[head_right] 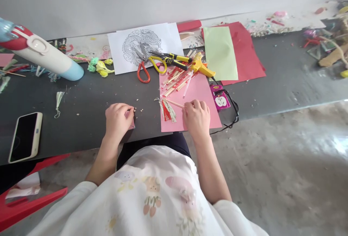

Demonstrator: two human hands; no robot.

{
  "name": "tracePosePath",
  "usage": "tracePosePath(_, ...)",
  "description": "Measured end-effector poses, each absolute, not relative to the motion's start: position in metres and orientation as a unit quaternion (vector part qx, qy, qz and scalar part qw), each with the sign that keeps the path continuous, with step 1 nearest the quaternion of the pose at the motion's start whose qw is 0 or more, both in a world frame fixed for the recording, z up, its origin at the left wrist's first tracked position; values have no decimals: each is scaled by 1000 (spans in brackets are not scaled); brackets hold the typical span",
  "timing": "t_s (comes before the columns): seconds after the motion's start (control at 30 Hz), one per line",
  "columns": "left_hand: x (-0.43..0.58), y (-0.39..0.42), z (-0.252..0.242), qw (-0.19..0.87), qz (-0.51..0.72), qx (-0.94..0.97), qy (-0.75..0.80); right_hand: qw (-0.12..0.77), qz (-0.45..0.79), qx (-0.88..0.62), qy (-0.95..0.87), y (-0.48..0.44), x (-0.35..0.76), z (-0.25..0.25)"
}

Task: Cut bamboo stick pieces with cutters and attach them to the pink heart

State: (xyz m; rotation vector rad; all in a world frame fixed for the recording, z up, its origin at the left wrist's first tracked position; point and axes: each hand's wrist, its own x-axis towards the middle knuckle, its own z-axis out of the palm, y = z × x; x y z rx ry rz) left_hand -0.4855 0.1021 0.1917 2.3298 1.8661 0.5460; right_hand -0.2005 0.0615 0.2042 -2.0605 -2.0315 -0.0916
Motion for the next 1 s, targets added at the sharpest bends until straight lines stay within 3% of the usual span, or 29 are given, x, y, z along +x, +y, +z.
tracePosePath(0.23,-483,98,203,20,234,778,583,114,-24,-711,-694,59,-195,203)
tracePosePath(0.47,-466,93,221,31,300,788,536,264,-16,-696,-668,44,-190,215)
tracePosePath(0.73,-431,92,239,285,404,743,450,409,161,-627,-644,36,-216,228)
tracePosePath(1.0,-423,98,250,518,463,563,448,433,343,-578,-600,31,-239,237)
